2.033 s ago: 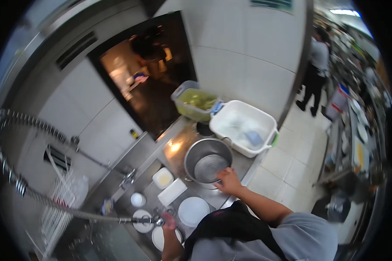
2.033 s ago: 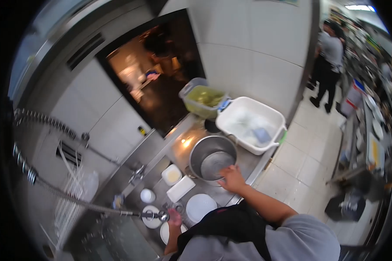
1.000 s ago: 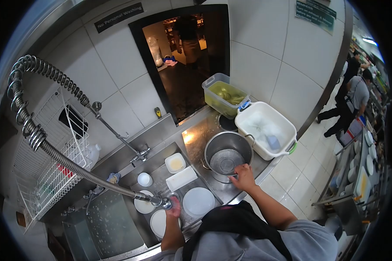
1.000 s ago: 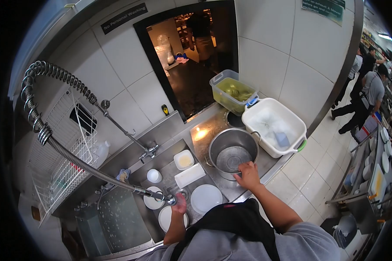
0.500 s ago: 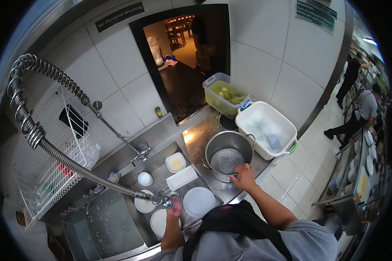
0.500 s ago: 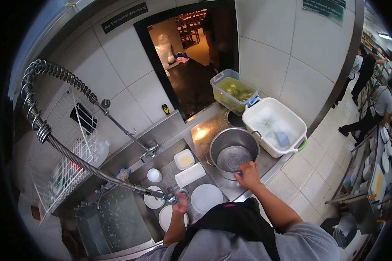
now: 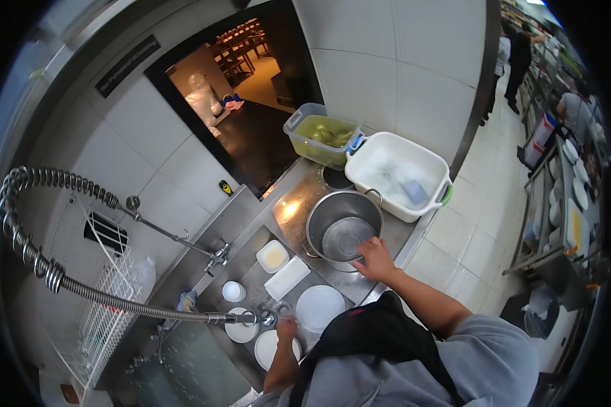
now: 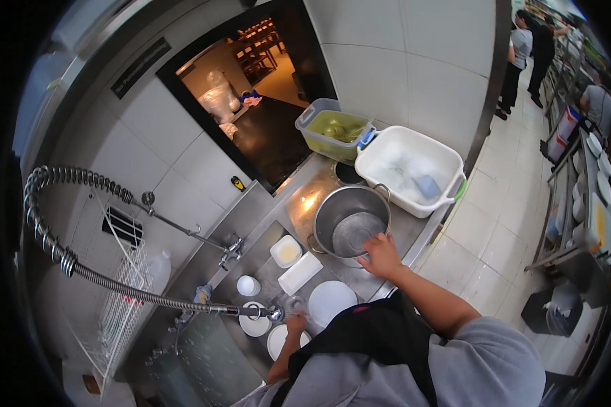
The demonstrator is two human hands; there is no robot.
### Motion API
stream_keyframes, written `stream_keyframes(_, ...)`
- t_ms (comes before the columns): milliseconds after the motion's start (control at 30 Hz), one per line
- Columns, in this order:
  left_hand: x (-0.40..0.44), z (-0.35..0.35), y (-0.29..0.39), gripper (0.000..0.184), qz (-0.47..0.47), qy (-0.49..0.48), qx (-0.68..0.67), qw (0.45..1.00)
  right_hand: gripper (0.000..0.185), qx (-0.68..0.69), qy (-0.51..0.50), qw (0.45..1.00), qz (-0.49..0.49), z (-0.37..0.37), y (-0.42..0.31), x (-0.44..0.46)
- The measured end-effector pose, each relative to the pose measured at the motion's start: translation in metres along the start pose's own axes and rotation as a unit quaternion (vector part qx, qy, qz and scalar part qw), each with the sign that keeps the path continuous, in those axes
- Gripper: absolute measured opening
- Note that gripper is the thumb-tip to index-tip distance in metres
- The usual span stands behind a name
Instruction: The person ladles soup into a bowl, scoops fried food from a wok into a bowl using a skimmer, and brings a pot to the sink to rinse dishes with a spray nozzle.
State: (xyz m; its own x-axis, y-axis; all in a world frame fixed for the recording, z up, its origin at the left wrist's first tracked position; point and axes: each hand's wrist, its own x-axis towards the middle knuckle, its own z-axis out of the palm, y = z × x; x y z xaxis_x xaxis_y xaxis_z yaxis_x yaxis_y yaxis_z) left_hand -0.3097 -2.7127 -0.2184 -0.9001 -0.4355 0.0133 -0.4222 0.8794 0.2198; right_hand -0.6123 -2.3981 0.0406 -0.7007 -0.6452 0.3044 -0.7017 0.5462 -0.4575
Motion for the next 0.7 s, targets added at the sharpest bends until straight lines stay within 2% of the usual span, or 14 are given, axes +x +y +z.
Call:
stream_keyframes(33,-0.001,-0.001,0.004,0.044,-0.052,-0.047,0.035,0.997,0.031,0.002,-0.009,1.000,0.005,0.001,0.001,0.000)
stream_keyframes(67,0.003,-0.026,0.019,0.045,-0.135,-0.170,-0.032,0.976,0.031,0.005,-0.005,1.000,0.011,0.001,0.001,0.000)
stream_keyframes(200,0.006,-0.054,0.042,0.049,-0.140,-0.200,-0.045,0.969,0.034,0.013,-0.002,1.000,0.011,0.005,0.005,-0.003)
stream_keyframes(300,0.005,-0.025,0.018,0.054,-0.121,-0.167,-0.030,0.978,0.036,0.020,-0.008,1.000,0.014,0.005,0.007,-0.004)
stream_keyframes(333,0.005,-0.005,-0.001,0.054,-0.019,-0.081,0.052,0.995,0.037,0.022,-0.020,0.999,0.015,0.004,0.007,-0.003)
stream_keyframes(367,0.006,0.003,-0.010,0.054,0.085,0.008,0.132,0.988,0.037,0.024,-0.018,0.999,0.020,0.005,0.008,-0.004)
stream_keyframes(500,0.011,-0.019,0.005,0.053,0.065,0.026,0.068,0.995,0.038,0.013,-0.006,1.000,0.013,0.006,0.012,-0.004)
stream_keyframes(533,0.015,-0.034,0.016,0.051,-0.074,0.014,-0.087,0.993,0.039,0.014,-0.004,1.000,0.010,0.006,0.012,-0.004)
stream_keyframes(567,0.020,-0.051,0.030,0.050,-0.211,0.001,-0.238,0.948,0.039,0.018,-0.003,1.000,0.014,0.005,0.012,-0.004)
stream_keyframes(600,0.024,-0.062,0.039,0.050,-0.339,-0.010,-0.378,0.861,0.039,0.017,-0.010,1.000,0.013,0.005,0.013,-0.004)
stream_keyframes(633,0.027,-0.070,0.045,0.050,-0.453,-0.021,-0.501,0.737,0.039,0.016,-0.017,1.000,0.013,0.003,0.012,-0.004)
stream_keyframes(667,0.029,-0.078,0.051,0.051,-0.548,-0.029,-0.602,0.580,0.039,0.020,-0.016,1.000,0.016,0.002,0.012,-0.004)
stream_keyframes(700,0.025,-0.078,0.046,0.051,-0.549,-0.030,-0.599,0.583,0.039,0.017,-0.026,0.999,0.017,0.000,0.011,-0.004)
